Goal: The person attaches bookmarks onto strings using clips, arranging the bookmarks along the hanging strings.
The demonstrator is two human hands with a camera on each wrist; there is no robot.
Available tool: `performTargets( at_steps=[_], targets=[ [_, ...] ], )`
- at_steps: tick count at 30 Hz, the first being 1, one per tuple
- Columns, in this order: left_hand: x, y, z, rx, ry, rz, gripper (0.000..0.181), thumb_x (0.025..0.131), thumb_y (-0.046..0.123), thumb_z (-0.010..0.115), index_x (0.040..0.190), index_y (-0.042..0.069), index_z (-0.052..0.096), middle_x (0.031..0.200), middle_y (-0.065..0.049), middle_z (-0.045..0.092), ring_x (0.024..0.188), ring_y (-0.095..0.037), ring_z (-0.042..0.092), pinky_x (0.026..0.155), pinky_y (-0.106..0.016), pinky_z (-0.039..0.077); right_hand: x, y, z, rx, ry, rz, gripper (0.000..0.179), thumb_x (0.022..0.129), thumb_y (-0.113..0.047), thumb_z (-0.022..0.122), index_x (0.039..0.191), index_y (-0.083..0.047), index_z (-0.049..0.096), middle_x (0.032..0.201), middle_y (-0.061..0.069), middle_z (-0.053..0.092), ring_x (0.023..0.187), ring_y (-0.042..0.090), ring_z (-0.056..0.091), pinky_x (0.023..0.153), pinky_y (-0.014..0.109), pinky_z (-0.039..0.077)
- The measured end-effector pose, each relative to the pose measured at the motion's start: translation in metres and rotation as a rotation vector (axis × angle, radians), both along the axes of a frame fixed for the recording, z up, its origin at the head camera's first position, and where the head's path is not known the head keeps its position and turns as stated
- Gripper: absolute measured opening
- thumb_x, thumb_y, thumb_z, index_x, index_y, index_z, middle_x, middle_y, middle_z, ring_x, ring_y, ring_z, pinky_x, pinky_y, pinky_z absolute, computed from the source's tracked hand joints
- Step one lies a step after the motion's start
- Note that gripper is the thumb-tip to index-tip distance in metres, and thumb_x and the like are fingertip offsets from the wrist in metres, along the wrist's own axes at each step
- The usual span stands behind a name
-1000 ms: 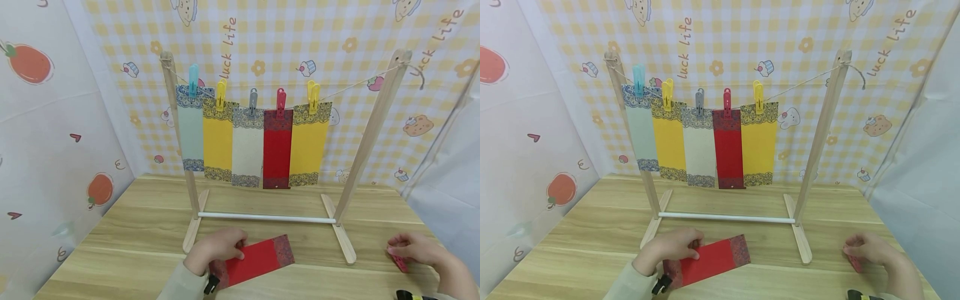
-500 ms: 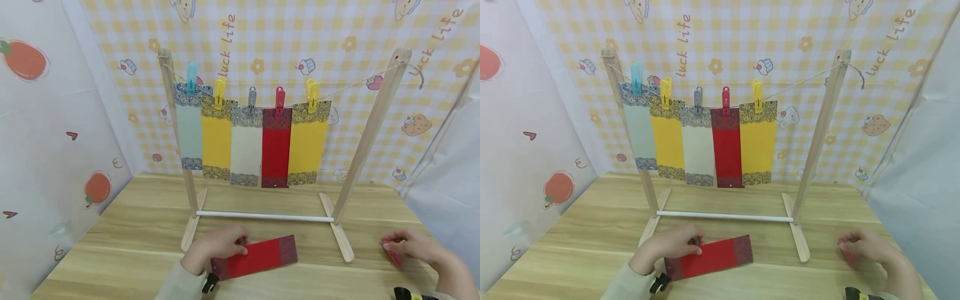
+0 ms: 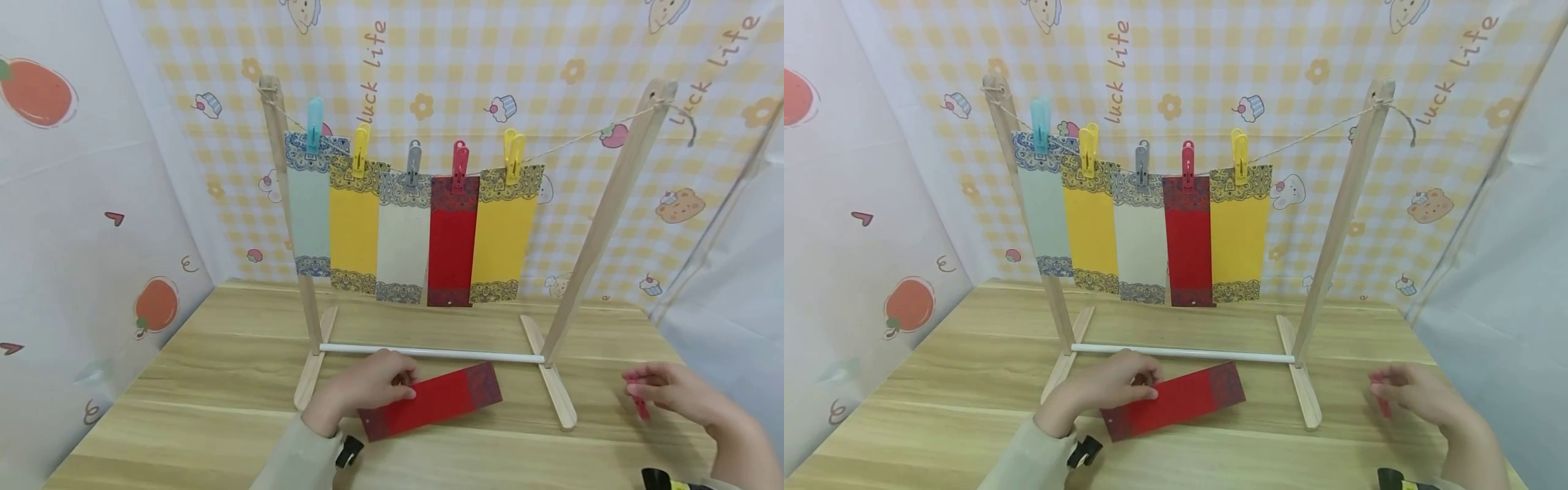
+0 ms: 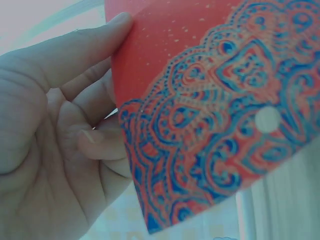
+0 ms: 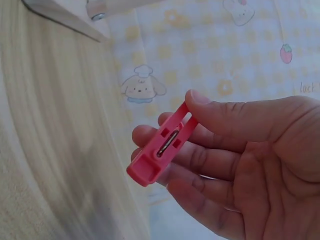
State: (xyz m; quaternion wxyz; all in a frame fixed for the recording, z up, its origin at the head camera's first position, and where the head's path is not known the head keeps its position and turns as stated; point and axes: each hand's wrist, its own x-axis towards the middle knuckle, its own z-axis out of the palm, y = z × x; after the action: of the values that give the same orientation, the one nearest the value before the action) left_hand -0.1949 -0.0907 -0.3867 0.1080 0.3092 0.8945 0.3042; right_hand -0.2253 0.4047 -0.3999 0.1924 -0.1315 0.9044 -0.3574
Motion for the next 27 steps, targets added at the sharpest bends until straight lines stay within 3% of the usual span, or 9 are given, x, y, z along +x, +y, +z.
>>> performTargets(
  at_steps=[5,9,16,22,27],
  targets=[
    [-0.002,0.006,0.005,-0.007,0.025,-0.01,0.007,0.092,0.013,0.07,0.087,0.014,0.067,0.072,0.009,0.054,0.067,-0.002,0.046,0.064,-0.018,0.043,0.005,-0.01,0.008,0.021,0.112,-0.048,0.046,0.105,-0.017,0.049,0.129,0.022,0.046,0.117,0.026,0.067,0.091,-0.014,0.058,0.074,0.023,0.052],
    [-0.004,0.011,0.008,0.005,0.035,-0.024,0.004,0.093,0.013,0.069,0.09,0.014,0.067,0.075,0.009,0.057,0.069,-0.002,0.048,0.066,-0.018,0.044,0.01,-0.019,0.015,0.022,0.154,-0.112,0.047,0.104,-0.018,0.051,0.132,0.019,0.046,0.113,0.014,0.071,0.091,-0.012,0.06,0.073,0.018,0.049],
    [-0.005,0.017,0.012,0.027,0.044,-0.017,0.005,0.093,0.015,0.07,0.098,0.015,0.069,0.084,0.01,0.064,0.073,-0.002,0.053,0.07,-0.017,0.049,0.015,-0.037,0.024,0.009,0.23,-0.124,0.047,0.103,-0.019,0.054,0.136,0.014,0.046,0.113,0.009,0.071,0.091,-0.011,0.061,0.074,0.017,0.05],
    [-0.003,0.023,0.02,0.067,0.036,-0.007,0.005,0.093,0.016,0.07,0.099,0.015,0.069,0.088,0.007,0.067,0.074,-0.002,0.056,0.071,-0.016,0.05,0.02,-0.053,0.033,-0.003,0.31,-0.129,0.045,0.103,-0.019,0.055,0.135,0.011,0.048,0.108,-0.006,0.07,0.09,-0.01,0.062,0.073,0.015,0.049],
    [-0.003,0.028,0.026,0.091,0.08,-0.012,0.008,0.094,0.016,0.069,0.101,0.013,0.068,0.09,0.004,0.069,0.077,-0.001,0.057,0.075,-0.015,0.051,0.027,-0.066,0.042,-0.039,0.402,-0.135,0.041,0.102,-0.015,0.056,0.135,0.009,0.049,0.101,-0.027,0.064,0.09,-0.012,0.061,0.071,0.014,0.049]
  ],
)
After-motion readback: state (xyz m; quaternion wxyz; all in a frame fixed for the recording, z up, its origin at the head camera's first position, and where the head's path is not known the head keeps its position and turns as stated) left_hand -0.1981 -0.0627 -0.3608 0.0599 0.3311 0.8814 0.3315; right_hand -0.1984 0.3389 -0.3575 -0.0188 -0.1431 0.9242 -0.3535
